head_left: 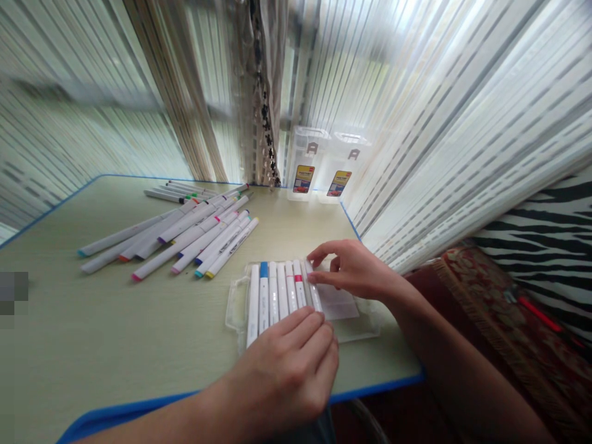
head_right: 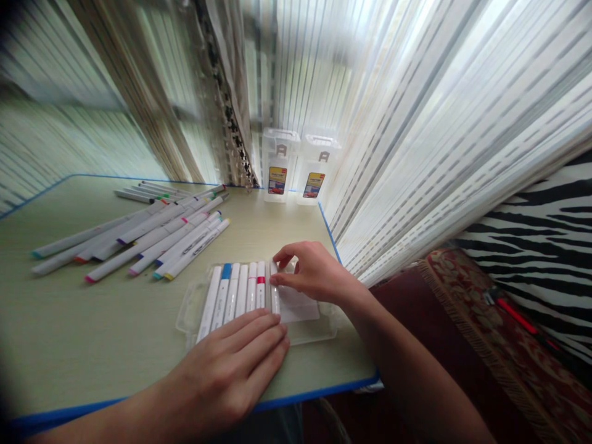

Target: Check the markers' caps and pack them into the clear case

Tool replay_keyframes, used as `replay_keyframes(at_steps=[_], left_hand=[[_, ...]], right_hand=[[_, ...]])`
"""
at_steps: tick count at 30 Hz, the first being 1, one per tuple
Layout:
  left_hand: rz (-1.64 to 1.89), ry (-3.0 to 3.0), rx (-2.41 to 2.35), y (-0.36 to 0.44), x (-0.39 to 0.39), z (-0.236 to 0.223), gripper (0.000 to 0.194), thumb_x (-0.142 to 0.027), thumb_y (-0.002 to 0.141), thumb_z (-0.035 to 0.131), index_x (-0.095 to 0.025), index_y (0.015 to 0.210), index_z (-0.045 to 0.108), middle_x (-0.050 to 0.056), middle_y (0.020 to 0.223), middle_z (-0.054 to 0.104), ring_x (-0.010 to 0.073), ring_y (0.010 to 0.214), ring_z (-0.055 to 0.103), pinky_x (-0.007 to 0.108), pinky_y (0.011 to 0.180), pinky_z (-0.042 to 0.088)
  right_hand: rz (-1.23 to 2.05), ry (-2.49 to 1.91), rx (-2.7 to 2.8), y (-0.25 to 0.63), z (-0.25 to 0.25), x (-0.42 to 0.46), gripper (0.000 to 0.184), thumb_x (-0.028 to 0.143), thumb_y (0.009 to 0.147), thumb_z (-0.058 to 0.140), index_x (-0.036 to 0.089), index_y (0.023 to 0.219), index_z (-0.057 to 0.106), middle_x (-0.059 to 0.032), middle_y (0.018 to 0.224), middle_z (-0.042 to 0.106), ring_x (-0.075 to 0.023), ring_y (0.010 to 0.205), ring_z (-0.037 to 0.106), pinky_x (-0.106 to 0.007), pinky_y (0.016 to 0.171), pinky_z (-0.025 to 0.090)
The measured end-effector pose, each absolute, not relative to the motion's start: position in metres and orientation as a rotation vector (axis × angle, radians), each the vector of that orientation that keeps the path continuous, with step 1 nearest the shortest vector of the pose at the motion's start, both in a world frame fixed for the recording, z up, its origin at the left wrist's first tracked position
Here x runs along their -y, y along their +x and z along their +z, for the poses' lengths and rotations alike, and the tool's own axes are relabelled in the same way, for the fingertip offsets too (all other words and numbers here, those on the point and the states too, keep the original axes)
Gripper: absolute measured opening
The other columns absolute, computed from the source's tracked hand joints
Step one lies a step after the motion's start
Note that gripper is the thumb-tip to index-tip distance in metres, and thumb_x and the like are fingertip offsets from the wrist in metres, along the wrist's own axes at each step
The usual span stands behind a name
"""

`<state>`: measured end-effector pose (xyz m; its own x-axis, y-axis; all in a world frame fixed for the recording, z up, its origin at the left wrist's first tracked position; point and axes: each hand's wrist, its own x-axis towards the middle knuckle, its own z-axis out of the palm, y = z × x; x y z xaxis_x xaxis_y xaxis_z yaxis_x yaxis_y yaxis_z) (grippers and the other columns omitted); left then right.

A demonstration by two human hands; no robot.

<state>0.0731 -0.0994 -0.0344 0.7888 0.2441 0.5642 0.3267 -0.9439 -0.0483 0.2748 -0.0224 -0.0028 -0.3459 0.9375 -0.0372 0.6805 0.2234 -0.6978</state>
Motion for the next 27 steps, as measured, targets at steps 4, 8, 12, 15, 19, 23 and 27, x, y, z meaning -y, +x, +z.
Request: replay_keyframes(at_steps=[4,8,12,15,19,23,27], left_hand=[[-0.864,-2.841,0.458,0.0735,0.0996,-0.0344,0.024,-0.010,0.098,0.047,-0.010,0.102,0.070,0.014,0.097,0.074,0.0238,0.098,0.069,0.042,0.093,0.058],[-0.940,-2.837,0.485,0.0749,0.0970,-0.0315,0.024,-0.009,0.097,0.047,-0.008,0.099,0.070,0.013,0.090,0.073,0.0243,0.092,0.070,0.041,0.089,0.060],[-0.995,-2.805,0.516,0.0759,0.0946,-0.0305,0.021,-0.006,0.095,0.051,-0.005,0.097,0.071,0.013,0.089,0.073,0.0256,0.091,0.071,0.042,0.088,0.061],[-0.986,-2.801,0.521,0.0759,0.0941,-0.0302,0.020,-0.007,0.095,0.052,-0.005,0.097,0.072,0.013,0.089,0.073,0.0254,0.093,0.070,0.042,0.090,0.060],[-0.931,-2.829,0.486,0.0751,0.0950,-0.0278,0.021,-0.007,0.095,0.051,-0.005,0.094,0.072,0.013,0.088,0.073,0.0265,0.094,0.070,0.043,0.091,0.060],[-0.897,-2.850,0.460,0.0742,0.0957,-0.0258,0.022,-0.006,0.094,0.051,-0.005,0.092,0.072,0.013,0.088,0.072,0.0280,0.093,0.070,0.045,0.090,0.060],[-0.873,-2.845,0.459,0.0739,0.0955,-0.0259,0.020,-0.008,0.094,0.053,-0.006,0.093,0.073,0.012,0.089,0.072,0.0275,0.094,0.069,0.044,0.091,0.059]], right_hand=[[0.883,-1.468,2.118,0.2775,-0.0051,0.0230,0.027,0.033,0.077,0.081,0.016,0.098,0.076,-0.0064,0.091,0.076,-0.0100,0.056,0.059,-0.024,0.053,0.045],[0.934,-1.450,2.117,0.2801,-0.0057,0.0240,0.036,0.034,0.075,0.082,0.015,0.104,0.075,-0.0064,0.094,0.075,-0.0096,0.057,0.058,-0.024,0.053,0.045],[0.999,-1.455,2.108,0.2819,-0.0055,0.0237,0.041,0.035,0.074,0.083,0.014,0.108,0.073,-0.0062,0.094,0.074,-0.0090,0.056,0.059,-0.023,0.053,0.045],[0.996,-1.446,2.121,0.2827,-0.0055,0.0227,0.041,0.035,0.074,0.083,0.015,0.107,0.073,-0.0059,0.093,0.074,-0.0093,0.057,0.059,-0.023,0.053,0.045],[0.974,-1.443,2.137,0.2827,-0.0059,0.0221,0.040,0.035,0.072,0.085,0.015,0.105,0.073,-0.0059,0.091,0.073,-0.0096,0.058,0.060,-0.023,0.053,0.044],[0.946,-1.451,2.144,0.2823,-0.0058,0.0228,0.039,0.035,0.072,0.085,0.015,0.103,0.073,-0.0069,0.095,0.074,-0.0095,0.058,0.059,-0.023,0.054,0.044],[0.925,-1.470,2.162,0.2825,-0.0048,0.0242,0.037,0.035,0.072,0.085,0.015,0.101,0.073,-0.0068,0.100,0.074,-0.0091,0.059,0.059,-0.024,0.055,0.045]])
